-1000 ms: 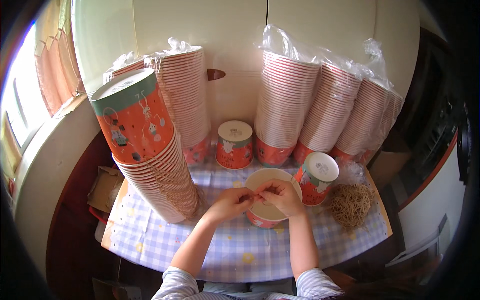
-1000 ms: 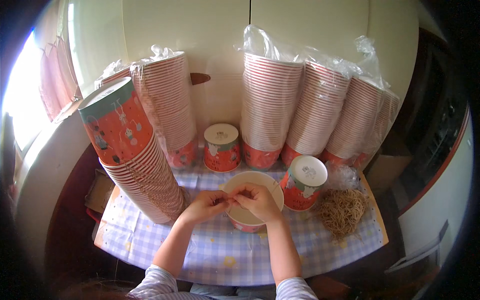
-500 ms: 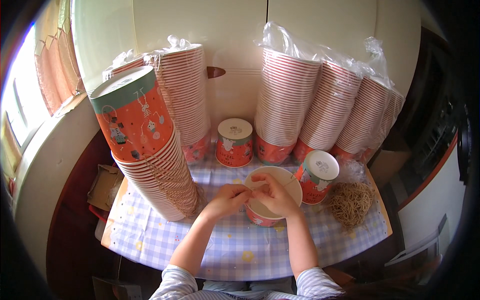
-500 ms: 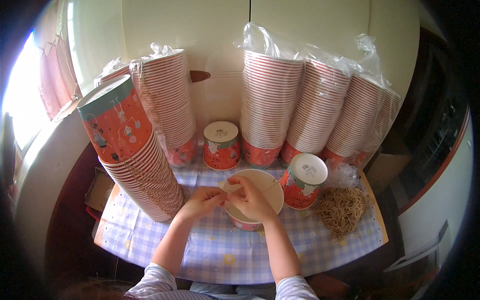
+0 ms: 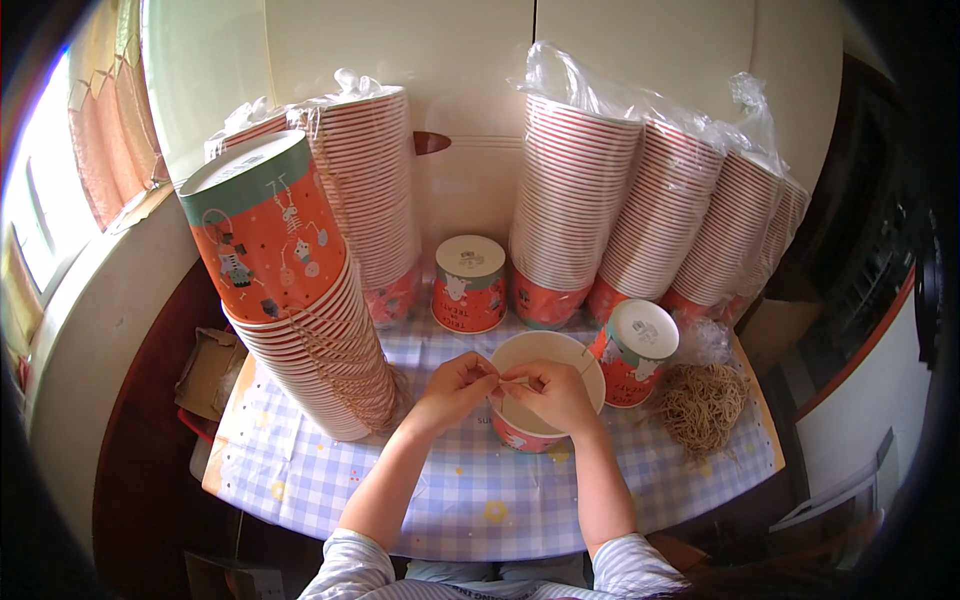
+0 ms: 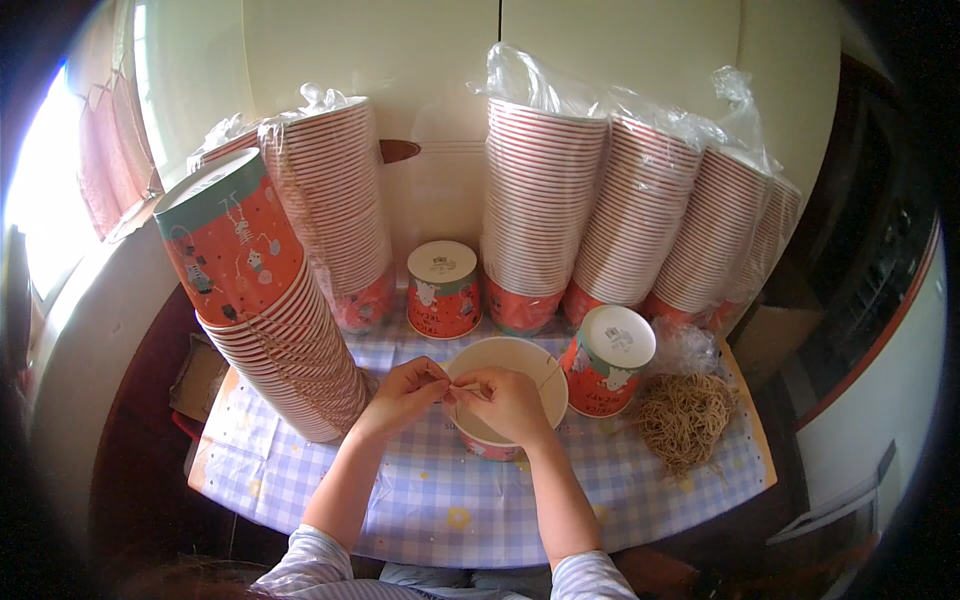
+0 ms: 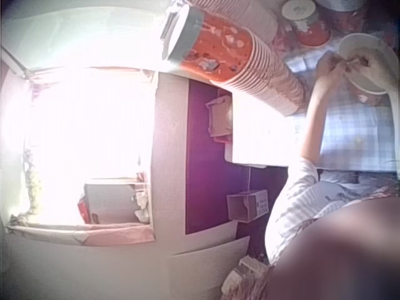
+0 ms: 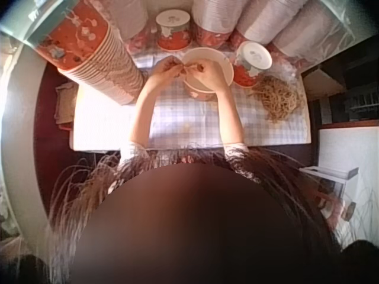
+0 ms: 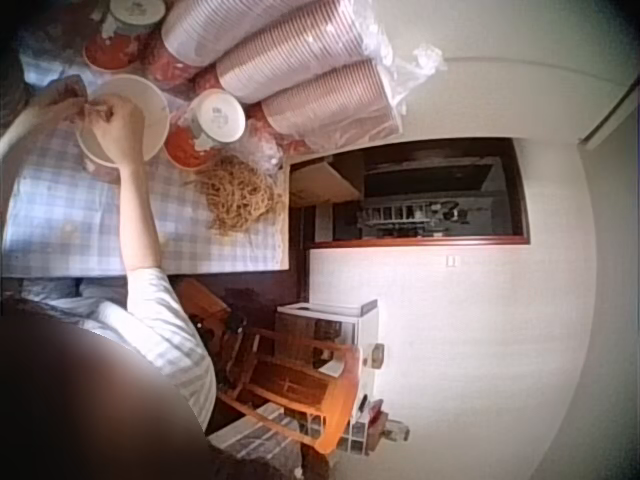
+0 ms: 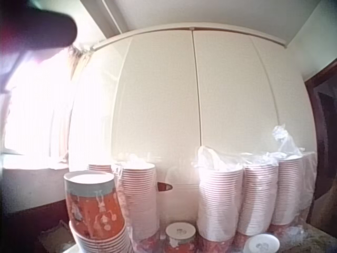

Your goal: Attach thin string or elastic handles to paper buckets by threading them through pre-drilled holes.

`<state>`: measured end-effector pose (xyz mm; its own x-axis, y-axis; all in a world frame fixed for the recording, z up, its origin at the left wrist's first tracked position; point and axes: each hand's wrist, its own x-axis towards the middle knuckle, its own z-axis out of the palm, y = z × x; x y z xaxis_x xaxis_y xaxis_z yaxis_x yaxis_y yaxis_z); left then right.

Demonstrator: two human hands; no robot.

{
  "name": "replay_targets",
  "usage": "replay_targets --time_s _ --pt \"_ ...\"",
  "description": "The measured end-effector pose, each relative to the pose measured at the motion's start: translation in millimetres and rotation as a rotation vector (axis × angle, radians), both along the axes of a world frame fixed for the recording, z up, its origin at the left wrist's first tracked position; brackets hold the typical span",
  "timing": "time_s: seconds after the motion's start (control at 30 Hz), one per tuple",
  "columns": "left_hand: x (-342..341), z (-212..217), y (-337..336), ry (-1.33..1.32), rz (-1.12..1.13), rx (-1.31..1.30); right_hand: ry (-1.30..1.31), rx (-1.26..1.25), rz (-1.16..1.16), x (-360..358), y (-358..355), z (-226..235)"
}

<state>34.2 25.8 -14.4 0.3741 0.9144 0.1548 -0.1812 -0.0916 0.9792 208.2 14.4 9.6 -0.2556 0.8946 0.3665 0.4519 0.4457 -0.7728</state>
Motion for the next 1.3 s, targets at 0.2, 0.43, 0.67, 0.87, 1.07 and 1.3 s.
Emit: replay_targets --time_s 0.2,0.43,0.67,0.87,1.07,1.3 --pt "0.5 4.2 -3.7 0.047 -0.013 0.002 0.031 0.039 0.070 1.3 0.5 -2.6" --pt "-6.4 16.4 -6.2 0.466 0.137 0.133 -0.055 0.041 0.024 5.3 1.5 -2.9" --pt "-8.1 18.3 -8.8 0.603 0.264 0.488 -0.030 0.031 0.021 5.4 1.9 -2.3" --pt "-3.3 17.5 -11.1 0.629 0.258 0.499 -0.007 0.019 0.038 3.2 0.7 -0.7" --pt "1.8 16.6 -11.2 0.517 0.219 0.264 0.031 0.019 0.052 5.7 3.4 -4.5" --pt "1.9 13.9 -5.9 0.240 -0.018 -0.105 0.017 -0.049 0.093 6.9 4.6 -3.5"
